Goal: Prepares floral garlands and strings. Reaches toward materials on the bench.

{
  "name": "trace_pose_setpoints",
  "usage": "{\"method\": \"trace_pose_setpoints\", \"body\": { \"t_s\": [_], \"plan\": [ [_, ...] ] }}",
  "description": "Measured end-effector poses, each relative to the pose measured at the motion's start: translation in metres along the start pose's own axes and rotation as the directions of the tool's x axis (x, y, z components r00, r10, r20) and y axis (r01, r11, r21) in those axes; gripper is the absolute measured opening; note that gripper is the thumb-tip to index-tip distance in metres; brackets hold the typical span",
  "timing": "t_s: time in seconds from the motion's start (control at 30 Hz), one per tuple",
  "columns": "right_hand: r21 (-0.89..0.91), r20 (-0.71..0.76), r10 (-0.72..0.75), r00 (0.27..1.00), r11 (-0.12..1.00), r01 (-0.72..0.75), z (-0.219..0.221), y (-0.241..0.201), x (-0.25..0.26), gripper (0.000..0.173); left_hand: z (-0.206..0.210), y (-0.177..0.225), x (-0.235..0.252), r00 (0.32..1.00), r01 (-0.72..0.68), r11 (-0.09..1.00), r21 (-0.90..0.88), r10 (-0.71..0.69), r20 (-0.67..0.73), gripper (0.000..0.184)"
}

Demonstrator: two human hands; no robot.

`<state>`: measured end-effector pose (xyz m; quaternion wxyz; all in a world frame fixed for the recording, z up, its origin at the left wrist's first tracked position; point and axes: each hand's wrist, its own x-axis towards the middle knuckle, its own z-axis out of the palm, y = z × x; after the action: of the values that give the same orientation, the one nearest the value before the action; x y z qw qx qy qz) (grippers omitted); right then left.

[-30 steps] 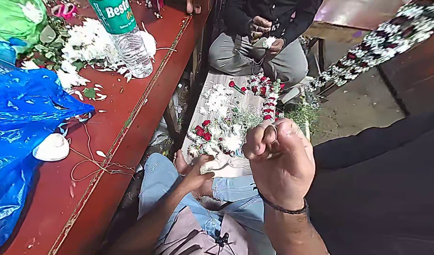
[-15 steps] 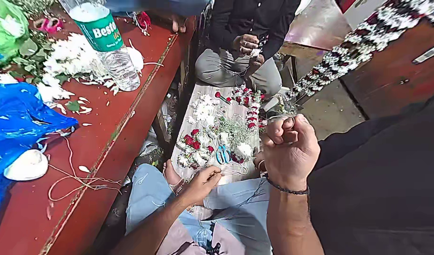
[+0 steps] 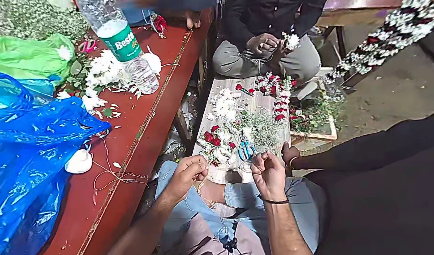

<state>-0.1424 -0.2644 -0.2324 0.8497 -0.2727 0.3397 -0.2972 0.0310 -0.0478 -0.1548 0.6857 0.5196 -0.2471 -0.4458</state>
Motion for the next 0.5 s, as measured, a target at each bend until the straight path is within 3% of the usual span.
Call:
{"method": "trace_pose_setpoints", "body": {
  "t_s": [0.27,0.5],
  "plan": [
    [0.124,0.036,-0.085,0.996,0.989,0.08,0.022,-0.04,-0.022,0.047,-0.001,-0.006,0.004,0.991,-0.013,0.984,-0.178,-0.011,-0.13,0.028],
    [0.207,0.111,-0.127,0.986,0.973,0.102,0.048,-0.054,-0.04,0.044,-0.003,0.001,0.0,0.999,-0.016,0.849,-0.528,0.031,0.02,0.032]
  ]
}}
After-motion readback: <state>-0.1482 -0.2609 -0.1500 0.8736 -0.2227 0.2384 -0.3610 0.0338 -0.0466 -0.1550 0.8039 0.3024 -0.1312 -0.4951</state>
